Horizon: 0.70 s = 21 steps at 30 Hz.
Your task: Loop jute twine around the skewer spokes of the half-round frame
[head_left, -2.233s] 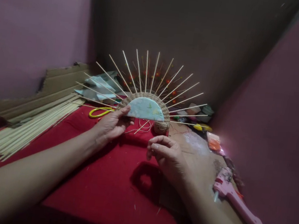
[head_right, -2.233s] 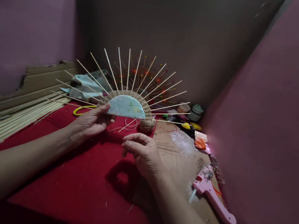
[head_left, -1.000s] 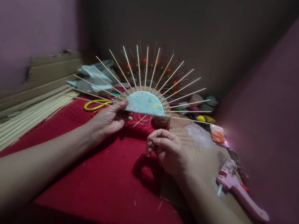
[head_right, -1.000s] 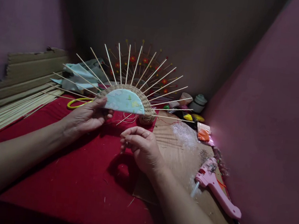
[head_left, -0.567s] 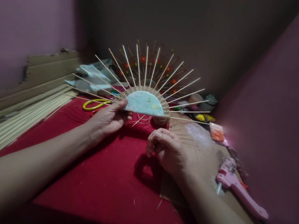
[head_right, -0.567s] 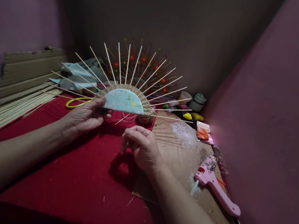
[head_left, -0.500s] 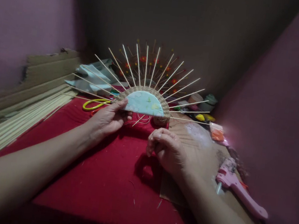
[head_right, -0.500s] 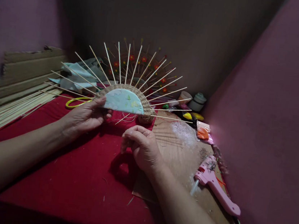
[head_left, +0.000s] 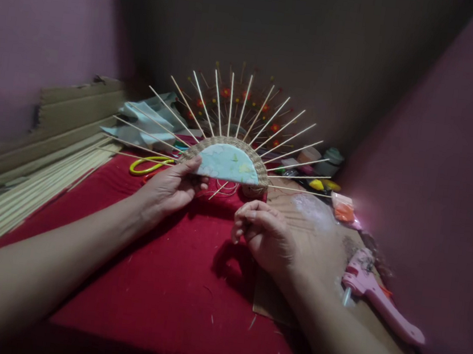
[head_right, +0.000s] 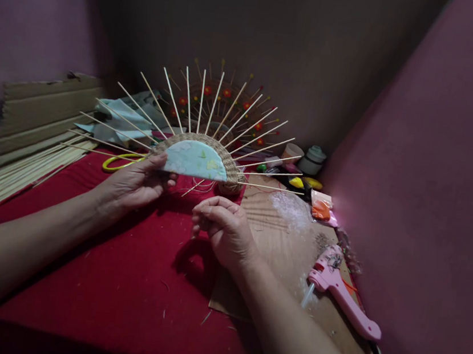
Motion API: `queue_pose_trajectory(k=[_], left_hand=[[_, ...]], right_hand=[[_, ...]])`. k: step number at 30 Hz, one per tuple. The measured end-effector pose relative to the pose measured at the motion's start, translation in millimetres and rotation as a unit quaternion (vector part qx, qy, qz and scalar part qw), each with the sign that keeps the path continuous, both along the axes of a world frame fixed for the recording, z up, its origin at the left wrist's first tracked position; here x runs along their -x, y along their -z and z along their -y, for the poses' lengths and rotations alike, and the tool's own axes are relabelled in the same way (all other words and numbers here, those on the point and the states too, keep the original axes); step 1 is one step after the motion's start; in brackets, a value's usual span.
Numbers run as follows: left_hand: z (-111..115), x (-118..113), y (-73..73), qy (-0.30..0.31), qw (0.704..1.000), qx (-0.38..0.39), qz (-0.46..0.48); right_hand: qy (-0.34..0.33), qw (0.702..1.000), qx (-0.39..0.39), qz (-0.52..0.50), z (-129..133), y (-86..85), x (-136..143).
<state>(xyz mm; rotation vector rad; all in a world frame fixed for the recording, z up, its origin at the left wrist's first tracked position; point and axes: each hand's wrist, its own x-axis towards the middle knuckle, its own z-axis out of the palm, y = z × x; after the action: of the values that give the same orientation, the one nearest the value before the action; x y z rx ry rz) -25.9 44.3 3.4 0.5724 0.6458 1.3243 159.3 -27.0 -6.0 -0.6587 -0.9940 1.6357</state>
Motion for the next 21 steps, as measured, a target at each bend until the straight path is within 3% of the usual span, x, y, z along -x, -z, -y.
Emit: queue_pose_trajectory(k=[21], left_hand=[[2.5, -2.2, -2.1, -0.013, 1.000, -0.011, -0.024]], right_hand=[[0.008, 0.999, -0.041, 0.033, 3.0, -1.5, 0.7]])
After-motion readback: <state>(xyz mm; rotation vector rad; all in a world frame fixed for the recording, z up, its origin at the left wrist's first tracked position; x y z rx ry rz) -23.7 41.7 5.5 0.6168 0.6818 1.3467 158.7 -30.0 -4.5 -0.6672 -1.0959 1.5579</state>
